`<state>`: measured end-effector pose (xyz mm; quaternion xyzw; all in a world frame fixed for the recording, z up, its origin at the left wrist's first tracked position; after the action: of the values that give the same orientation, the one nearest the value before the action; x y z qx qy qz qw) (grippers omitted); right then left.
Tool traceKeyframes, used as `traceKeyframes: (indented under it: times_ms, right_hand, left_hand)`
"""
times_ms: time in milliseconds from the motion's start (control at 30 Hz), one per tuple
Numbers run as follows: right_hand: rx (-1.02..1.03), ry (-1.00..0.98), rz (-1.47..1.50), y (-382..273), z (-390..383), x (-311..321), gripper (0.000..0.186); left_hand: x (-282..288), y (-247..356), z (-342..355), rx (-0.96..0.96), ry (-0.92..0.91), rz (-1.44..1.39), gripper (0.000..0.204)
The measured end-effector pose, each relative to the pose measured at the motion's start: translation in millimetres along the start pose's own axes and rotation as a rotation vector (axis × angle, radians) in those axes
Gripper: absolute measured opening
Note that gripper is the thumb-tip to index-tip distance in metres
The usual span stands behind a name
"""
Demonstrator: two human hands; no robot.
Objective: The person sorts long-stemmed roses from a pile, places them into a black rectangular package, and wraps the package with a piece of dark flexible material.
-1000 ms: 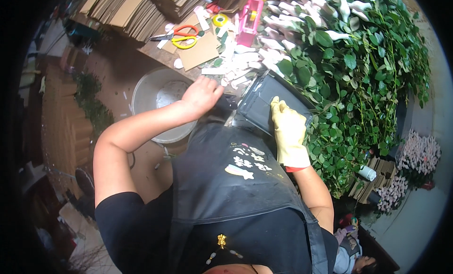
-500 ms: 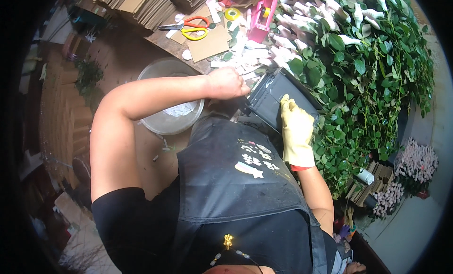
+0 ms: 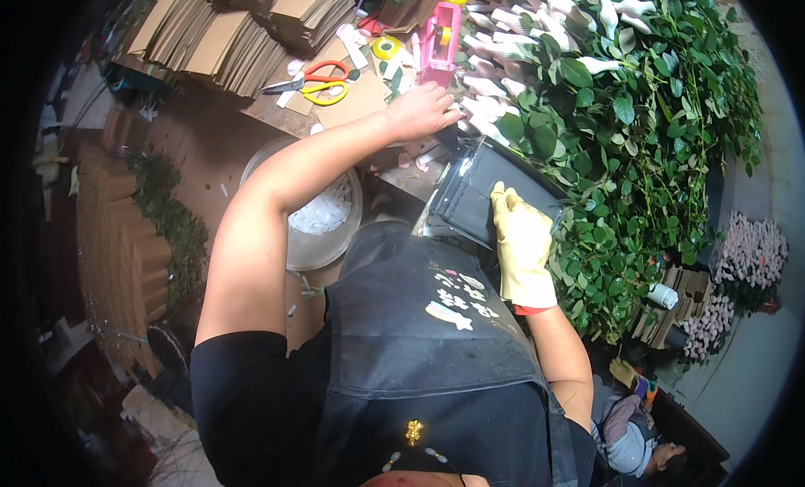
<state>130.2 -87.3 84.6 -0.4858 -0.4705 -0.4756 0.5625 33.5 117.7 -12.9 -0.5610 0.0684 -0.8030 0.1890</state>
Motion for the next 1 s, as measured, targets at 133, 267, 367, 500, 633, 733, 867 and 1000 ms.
traceKeyframes:
  times_ms: [133,267,367,500,633,733,867,1000]
  right_hand:
    - [-0.005,0.007,-0.005,-2,2,3,0.020]
    - [-0.028,-0.011,0.021,-1,2,3,0.020]
    - [-0.058,-0.061,-0.009,1,1,1,0.023]
    - [-0.052,0.030,0.049,4,-2,7,0.024]
    - [-0.206,0.120,0.667,10,-15,50,0.040]
    - [-0.463,-0.096,0.992,-9,-25,75,0.073]
    - [-0.262,-0.245,1.111,-40,-21,79,0.103]
    - [-0.224,-0.002,1.005,-27,-37,65,0.102]
  left_hand:
    - [-10,-4,0,-0.061,-0.181,-0.106,0.027]
    - [13,13,2,-0.080,0.094,-0.063,0.012]
    - [-9,12,6,0.050,-0.107,-0.212,0.017]
    - [-31,13,-9,0.220,-0.238,-0.212,0.035]
    - [3,18,-44,0.270,0.012,-0.201,0.035]
    - [24,13,-75,0.705,-0.351,-0.472,0.062]
    - [86,72,-58,0.845,-0.429,-1.476,0.090]
    - [139,127,-10,0.233,-0.089,-1.403,0.100]
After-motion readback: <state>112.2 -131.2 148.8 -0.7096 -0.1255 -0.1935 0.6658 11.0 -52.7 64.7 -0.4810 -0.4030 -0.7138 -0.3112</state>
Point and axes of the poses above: each hand's wrist, its own z-axis towards the middle knuckle, its own x-axis out of the back of the hand, y = z × x, the point moved 6 cm from there along z, towards the middle knuckle, and after that the axes turned 13 degrees about z, right-handed, at the moved point
